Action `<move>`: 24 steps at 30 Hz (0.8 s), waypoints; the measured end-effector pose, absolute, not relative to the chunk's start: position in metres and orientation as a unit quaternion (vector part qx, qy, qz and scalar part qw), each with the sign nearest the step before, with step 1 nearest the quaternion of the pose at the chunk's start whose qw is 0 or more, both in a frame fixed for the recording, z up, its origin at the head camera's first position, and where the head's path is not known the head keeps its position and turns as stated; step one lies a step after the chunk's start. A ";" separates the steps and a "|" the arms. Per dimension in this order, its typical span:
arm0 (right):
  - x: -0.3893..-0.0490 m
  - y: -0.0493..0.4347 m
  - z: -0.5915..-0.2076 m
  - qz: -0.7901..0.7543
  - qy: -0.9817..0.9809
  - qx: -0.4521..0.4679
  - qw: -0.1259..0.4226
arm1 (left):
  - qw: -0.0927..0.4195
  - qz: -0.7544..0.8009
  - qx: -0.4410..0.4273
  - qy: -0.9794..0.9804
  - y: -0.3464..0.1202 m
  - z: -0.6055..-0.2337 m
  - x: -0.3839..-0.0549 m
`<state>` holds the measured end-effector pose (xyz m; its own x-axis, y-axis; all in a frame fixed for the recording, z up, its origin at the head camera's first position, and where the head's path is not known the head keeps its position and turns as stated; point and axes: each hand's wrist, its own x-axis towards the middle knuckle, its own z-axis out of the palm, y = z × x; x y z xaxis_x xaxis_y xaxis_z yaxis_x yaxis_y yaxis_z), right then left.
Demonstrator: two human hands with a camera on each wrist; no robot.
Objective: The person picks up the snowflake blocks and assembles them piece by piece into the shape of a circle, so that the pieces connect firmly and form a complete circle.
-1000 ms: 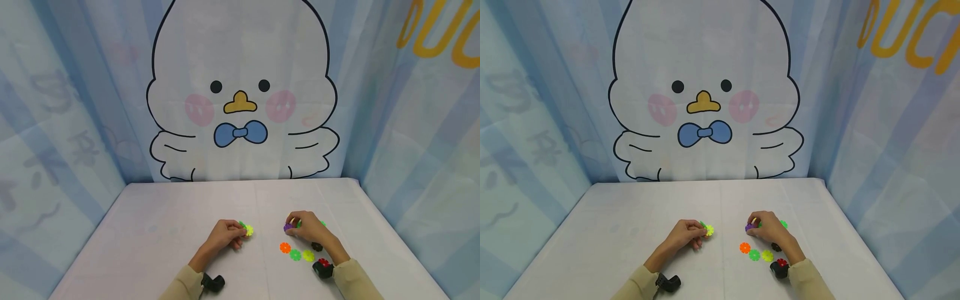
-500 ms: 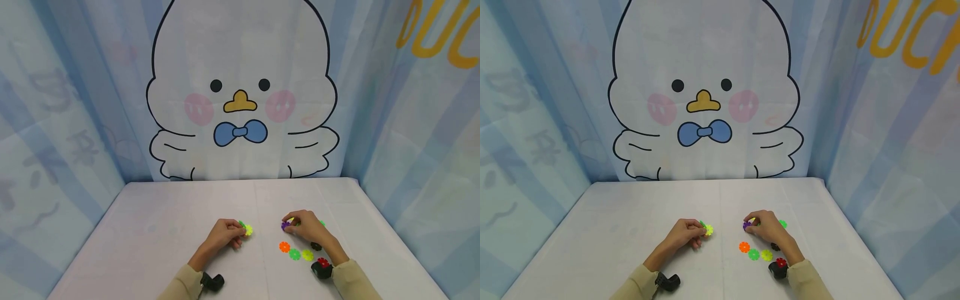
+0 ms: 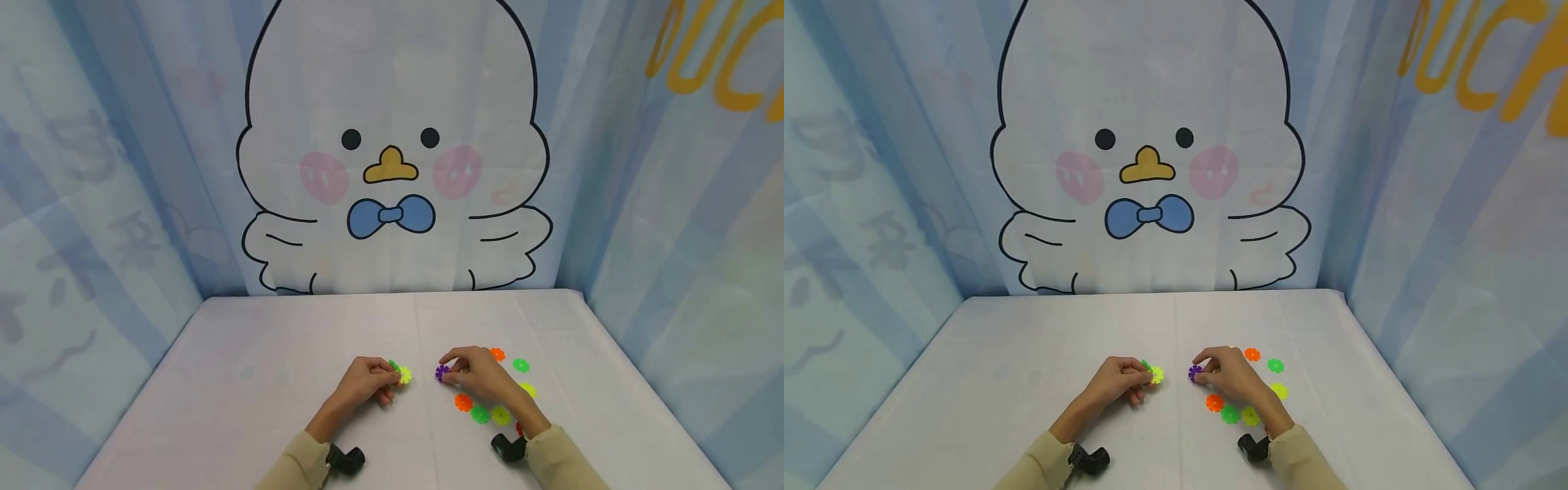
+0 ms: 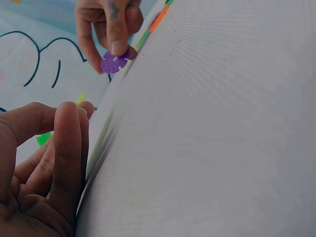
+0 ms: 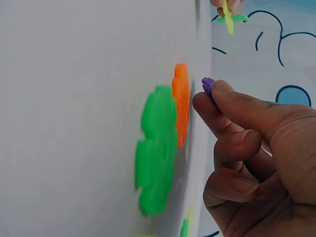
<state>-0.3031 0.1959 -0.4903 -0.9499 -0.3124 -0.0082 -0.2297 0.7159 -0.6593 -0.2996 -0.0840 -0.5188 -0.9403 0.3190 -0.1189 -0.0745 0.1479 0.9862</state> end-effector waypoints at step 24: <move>-0.297 0.163 -0.489 -0.350 0.903 -0.247 0.027 | 0.153 0.648 0.089 0.741 -0.085 -0.521 -0.300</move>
